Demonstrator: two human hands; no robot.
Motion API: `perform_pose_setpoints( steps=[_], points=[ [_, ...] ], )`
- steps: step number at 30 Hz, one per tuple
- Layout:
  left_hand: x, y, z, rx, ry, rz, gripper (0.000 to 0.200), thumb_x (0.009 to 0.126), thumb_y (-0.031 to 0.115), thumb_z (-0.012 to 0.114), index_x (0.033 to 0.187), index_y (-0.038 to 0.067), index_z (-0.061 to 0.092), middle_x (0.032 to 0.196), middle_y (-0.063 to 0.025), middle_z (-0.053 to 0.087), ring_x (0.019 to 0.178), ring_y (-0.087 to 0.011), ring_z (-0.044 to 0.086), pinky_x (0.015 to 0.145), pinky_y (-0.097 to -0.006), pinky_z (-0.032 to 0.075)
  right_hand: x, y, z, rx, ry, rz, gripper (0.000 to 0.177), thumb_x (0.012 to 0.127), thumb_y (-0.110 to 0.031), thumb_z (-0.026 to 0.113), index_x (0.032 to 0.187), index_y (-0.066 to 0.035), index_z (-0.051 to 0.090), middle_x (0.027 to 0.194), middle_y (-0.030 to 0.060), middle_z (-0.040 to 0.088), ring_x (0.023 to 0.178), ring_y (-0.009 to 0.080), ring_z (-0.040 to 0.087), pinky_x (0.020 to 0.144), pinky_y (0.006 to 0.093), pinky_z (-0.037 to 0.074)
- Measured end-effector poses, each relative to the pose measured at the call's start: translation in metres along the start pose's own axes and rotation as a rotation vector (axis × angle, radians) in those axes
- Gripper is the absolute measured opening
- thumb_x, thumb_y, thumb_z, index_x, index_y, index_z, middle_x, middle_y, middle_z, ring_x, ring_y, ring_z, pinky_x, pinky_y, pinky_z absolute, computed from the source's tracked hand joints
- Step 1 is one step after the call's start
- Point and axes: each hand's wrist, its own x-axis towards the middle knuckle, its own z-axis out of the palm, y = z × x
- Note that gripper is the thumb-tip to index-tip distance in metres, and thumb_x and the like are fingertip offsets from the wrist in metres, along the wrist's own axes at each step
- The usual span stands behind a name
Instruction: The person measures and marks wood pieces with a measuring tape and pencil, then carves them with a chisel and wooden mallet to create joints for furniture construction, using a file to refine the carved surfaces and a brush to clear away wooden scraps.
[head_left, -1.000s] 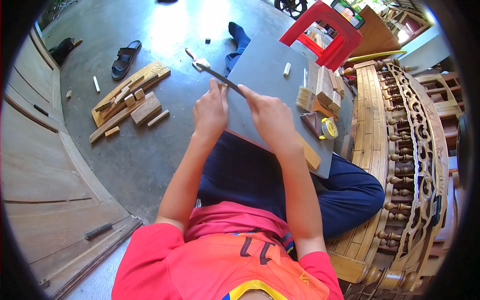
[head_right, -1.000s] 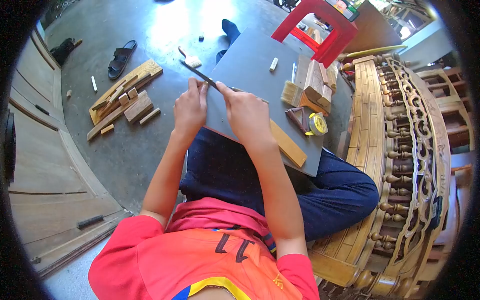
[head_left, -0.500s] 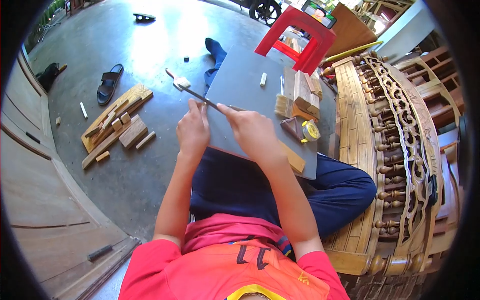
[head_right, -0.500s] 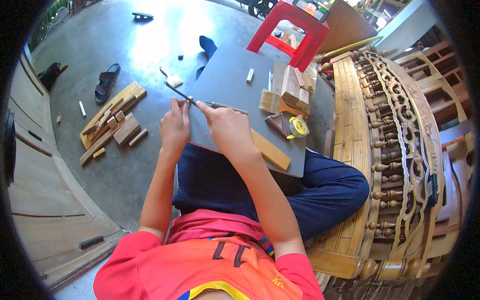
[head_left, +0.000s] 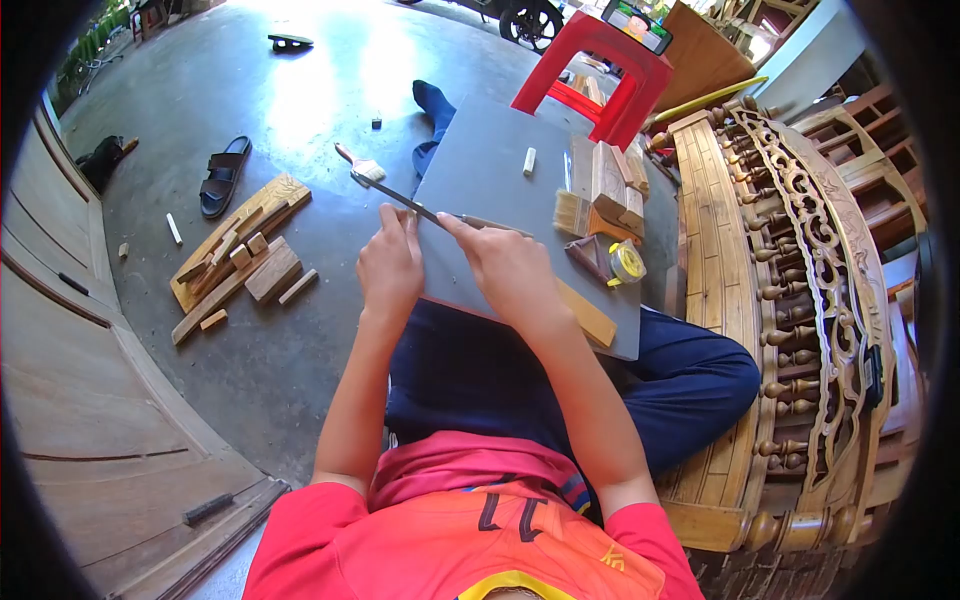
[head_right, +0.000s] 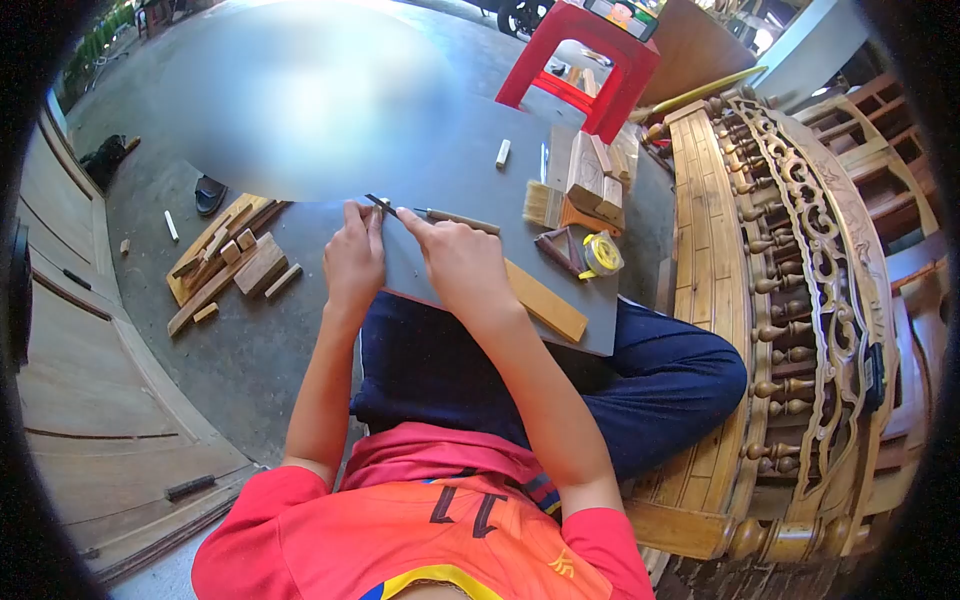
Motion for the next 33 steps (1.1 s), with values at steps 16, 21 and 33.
perform_pose_setpoints(
  steps=[16, 21, 33],
  points=[
    [-0.001, -0.004, 0.005, 0.001, 0.015, 0.012, 0.024, 0.114, 0.029, 0.051, 0.117, 0.005, 0.051, 0.099, -0.0263, 0.077, 0.092, -0.0522, 0.073, 0.079, -0.0635, 0.055, -0.005, 0.000, -0.003, -0.016, -0.013, 0.031, 0.036, 0.106, -0.021, 0.062, 0.139, -0.024, 0.074, 0.101, 0.0216, 0.076, 0.089, 0.0428, 0.074, 0.080, 0.0521, 0.058],
    [0.001, -0.004, 0.005, -0.003, 0.019, 0.011, 0.024, 0.114, 0.029, 0.051, 0.117, 0.005, 0.051, 0.098, -0.0261, 0.077, 0.092, -0.0523, 0.073, 0.079, -0.0637, 0.054, -0.008, -0.005, -0.053, -0.068, -0.102, 0.044, 0.036, 0.103, -0.019, 0.063, 0.135, -0.027, 0.076, 0.096, 0.0174, 0.079, 0.082, 0.0370, 0.077, 0.072, 0.0493, 0.061],
    [0.000, -0.003, 0.003, -0.021, 0.019, 0.007, 0.024, 0.115, 0.030, 0.050, 0.116, 0.006, 0.052, 0.099, -0.0260, 0.077, 0.093, -0.0520, 0.073, 0.080, -0.0632, 0.055, -0.002, -0.008, -0.038, -0.083, -0.093, 0.038, 0.036, 0.102, -0.017, 0.062, 0.135, -0.023, 0.077, 0.092, 0.0189, 0.078, 0.085, 0.0373, 0.077, 0.073, 0.0494, 0.061]
  ],
)
